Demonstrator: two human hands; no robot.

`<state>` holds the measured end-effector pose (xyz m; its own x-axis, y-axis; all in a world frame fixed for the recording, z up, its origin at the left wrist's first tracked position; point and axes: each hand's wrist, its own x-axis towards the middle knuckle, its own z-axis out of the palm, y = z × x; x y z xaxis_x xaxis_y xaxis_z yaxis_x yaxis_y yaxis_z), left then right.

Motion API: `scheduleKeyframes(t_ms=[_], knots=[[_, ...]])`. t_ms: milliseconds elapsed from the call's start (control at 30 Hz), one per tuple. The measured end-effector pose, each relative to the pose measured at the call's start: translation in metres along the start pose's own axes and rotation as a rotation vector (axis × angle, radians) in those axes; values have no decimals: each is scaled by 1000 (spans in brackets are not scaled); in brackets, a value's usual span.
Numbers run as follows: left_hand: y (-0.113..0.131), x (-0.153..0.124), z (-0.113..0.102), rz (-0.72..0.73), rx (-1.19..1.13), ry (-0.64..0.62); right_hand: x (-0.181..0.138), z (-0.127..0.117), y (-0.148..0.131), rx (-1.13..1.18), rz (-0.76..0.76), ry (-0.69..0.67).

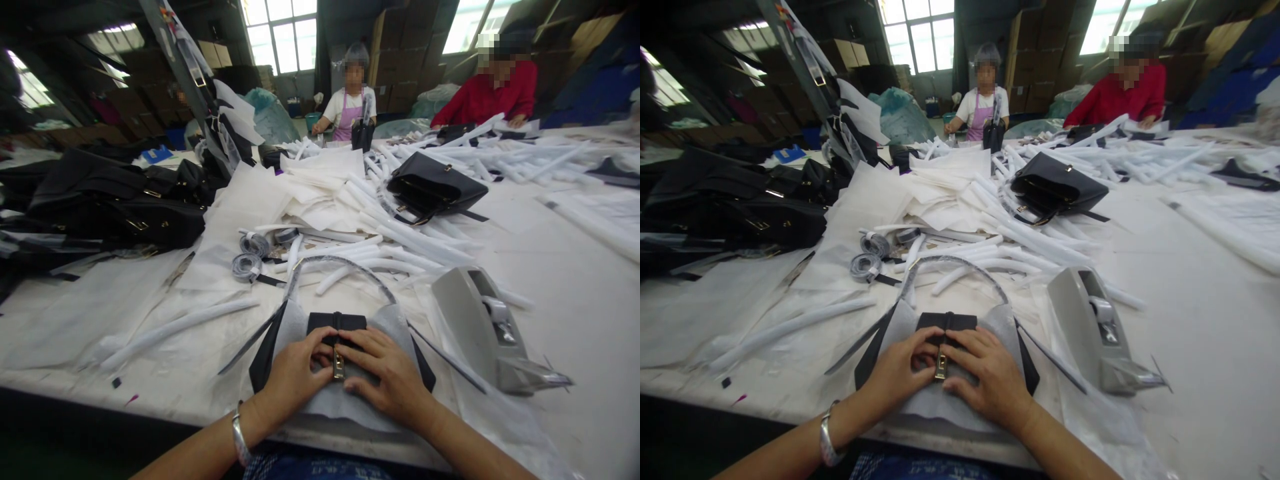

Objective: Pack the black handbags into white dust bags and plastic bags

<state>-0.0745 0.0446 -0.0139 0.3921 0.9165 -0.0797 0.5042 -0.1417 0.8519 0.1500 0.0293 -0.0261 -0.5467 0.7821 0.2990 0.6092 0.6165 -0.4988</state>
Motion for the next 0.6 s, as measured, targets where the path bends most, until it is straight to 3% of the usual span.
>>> scheduleKeyframes(t_ms=[233, 433, 600], knots=[[-1, -11, -9, 147, -30, 11, 4, 3, -3, 26, 90, 29], [-3, -15, -9, 360, 123, 8, 8, 4, -11, -31, 98, 19], [-10, -26, -2, 556, 393, 1, 9, 5, -12, -35, 140, -28]])
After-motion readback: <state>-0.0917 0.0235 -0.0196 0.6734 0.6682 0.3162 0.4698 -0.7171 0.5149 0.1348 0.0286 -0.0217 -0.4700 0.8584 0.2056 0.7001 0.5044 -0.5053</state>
